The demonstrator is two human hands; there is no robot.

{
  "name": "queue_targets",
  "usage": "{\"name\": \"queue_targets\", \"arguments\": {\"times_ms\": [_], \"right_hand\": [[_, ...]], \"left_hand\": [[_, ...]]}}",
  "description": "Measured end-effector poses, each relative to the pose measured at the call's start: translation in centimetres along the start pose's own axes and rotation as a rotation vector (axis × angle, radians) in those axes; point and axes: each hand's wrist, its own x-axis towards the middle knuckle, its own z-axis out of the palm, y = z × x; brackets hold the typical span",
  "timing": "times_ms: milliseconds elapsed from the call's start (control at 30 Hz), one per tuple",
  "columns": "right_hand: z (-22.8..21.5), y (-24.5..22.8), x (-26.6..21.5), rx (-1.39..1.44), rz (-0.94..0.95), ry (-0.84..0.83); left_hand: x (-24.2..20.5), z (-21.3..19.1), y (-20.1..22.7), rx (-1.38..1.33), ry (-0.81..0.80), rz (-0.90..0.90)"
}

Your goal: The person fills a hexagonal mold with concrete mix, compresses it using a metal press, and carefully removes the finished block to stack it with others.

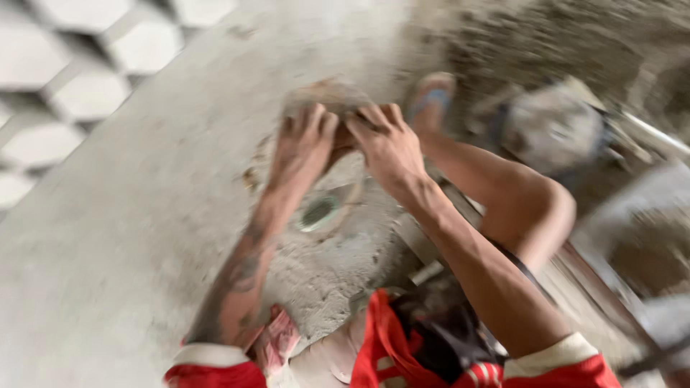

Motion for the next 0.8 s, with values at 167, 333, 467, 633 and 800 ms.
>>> {"name": "queue_targets", "arguments": {"times_ms": [167, 333, 467, 633, 800], "right_hand": [[-15.6, 4.7, -5.4, 0.060, 0.174, 0.016], [-26.4, 11.8, -16.8, 0.051, 0.421, 0.056], [-24.8, 19.9, -28.9, -0.222, 0.901, 0.370], [-18.4, 25.2, -37.8, -0.132, 1.261, 0.544], [-15.4, 25.7, -40.0, -0.177, 1.341, 0.565]], "left_hand": [[7.9, -4.2, 8.1, -0.225, -0.039, 0.353], [15.3, -5.8, 25.0, -0.321, 0.150, 0.675], [18.4, -2.6, 39.9, -0.604, 0.016, 0.940], [18.9, 6.3, 50.2, -0.591, -0.172, 1.177], [19.5, 5.8, 50.6, -0.632, -0.560, 1.175]]}}
